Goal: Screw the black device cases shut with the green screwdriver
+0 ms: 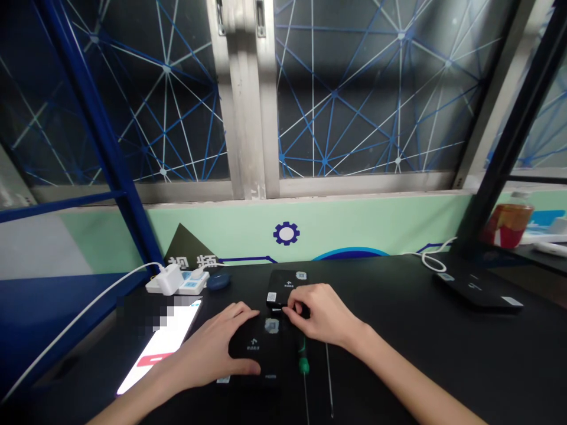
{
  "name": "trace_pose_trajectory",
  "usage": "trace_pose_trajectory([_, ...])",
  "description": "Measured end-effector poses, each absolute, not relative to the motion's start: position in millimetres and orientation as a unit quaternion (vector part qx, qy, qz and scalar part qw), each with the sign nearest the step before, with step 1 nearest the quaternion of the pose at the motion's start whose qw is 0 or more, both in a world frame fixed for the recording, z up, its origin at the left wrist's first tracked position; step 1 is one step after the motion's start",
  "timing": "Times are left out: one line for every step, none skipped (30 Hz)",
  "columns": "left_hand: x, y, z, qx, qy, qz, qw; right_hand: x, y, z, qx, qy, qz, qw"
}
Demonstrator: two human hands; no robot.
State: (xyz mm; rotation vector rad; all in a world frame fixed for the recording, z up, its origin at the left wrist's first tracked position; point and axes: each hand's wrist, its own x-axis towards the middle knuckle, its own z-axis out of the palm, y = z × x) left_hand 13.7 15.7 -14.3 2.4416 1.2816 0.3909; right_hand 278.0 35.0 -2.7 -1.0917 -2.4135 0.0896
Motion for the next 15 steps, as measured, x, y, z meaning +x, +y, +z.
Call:
trace_pose_trajectory([14.1, 15.9, -15.7, 0.862, 0.452, 0.143, 0.177, 278.1, 33.8, -2.4, -0.396, -0.888, 0.036, 0.23])
trace_pose_trajectory([13.7, 16.2, -16.7, 0.861, 0.454, 0.145, 0.176, 277.9, 32.4, -2.2, -0.388, -0.895, 0.039, 0.217])
trace_pose_trajectory([12.6, 16.7, -17.2, 0.859, 0.459, 0.144, 0.175, 277.3, 31.0, -2.2, -0.38, -0.902, 0.038, 0.204])
trace_pose_trajectory([10.9, 17.4, -17.0, 0.856, 0.467, 0.14, 0.17, 276.5, 29.5, -2.2, -0.374, -0.907, 0.036, 0.192])
trace_pose_trajectory([8.7, 18.2, -16.3, 0.854, 0.476, 0.131, 0.164, 275.6, 28.0, -2.3, -0.37, -0.911, 0.032, 0.18])
trace_pose_trajectory([6.4, 19.2, -15.2, 0.852, 0.485, 0.123, 0.154, 274.5, 26.6, -2.4, -0.369, -0.914, 0.026, 0.169])
trace_pose_trajectory([4.3, 20.3, -14.0, 0.851, 0.492, 0.115, 0.144, 273.5, 25.2, -2.6, -0.369, -0.915, 0.019, 0.159])
trace_pose_trajectory([2.6, 21.3, -12.7, 0.854, 0.49, 0.107, 0.14, 272.5, 24.1, -2.8, -0.37, -0.917, 0.013, 0.152])
trace_pose_trajectory([1.5, 22.4, -11.7, 0.859, 0.482, 0.104, 0.137, 271.6, 23.1, -3.1, -0.37, -0.917, 0.007, 0.146])
trace_pose_trajectory([1.0, 23.2, -11.0, 0.862, 0.476, 0.104, 0.136, 270.8, 22.3, -3.6, -0.37, -0.918, 0.002, 0.142])
trace_pose_trajectory([1.1, 24.0, -10.7, 0.864, 0.473, 0.106, 0.137, 270.0, 21.6, -4.2, -0.371, -0.918, -0.002, 0.139])
trace_pose_trajectory([1.6, 24.6, -10.8, 0.863, 0.472, 0.109, 0.14, 269.1, 21.0, -5.1, -0.371, -0.918, -0.004, 0.138])
trace_pose_trajectory([2.4, 25.0, -11.2, 0.861, 0.475, 0.113, 0.143, 268.1, 20.4, -6.1, -0.372, -0.918, -0.003, 0.138])
trace_pose_trajectory([3.2, 25.3, -11.8, 0.858, 0.478, 0.117, 0.147, 267.1, 19.9, -7.2, -0.373, -0.918, 0.001, 0.139])
trace_pose_trajectory([4.0, 25.5, -12.4, 0.855, 0.481, 0.12, 0.151, 266.0, 19.3, -8.3, -0.373, -0.917, 0.008, 0.142])
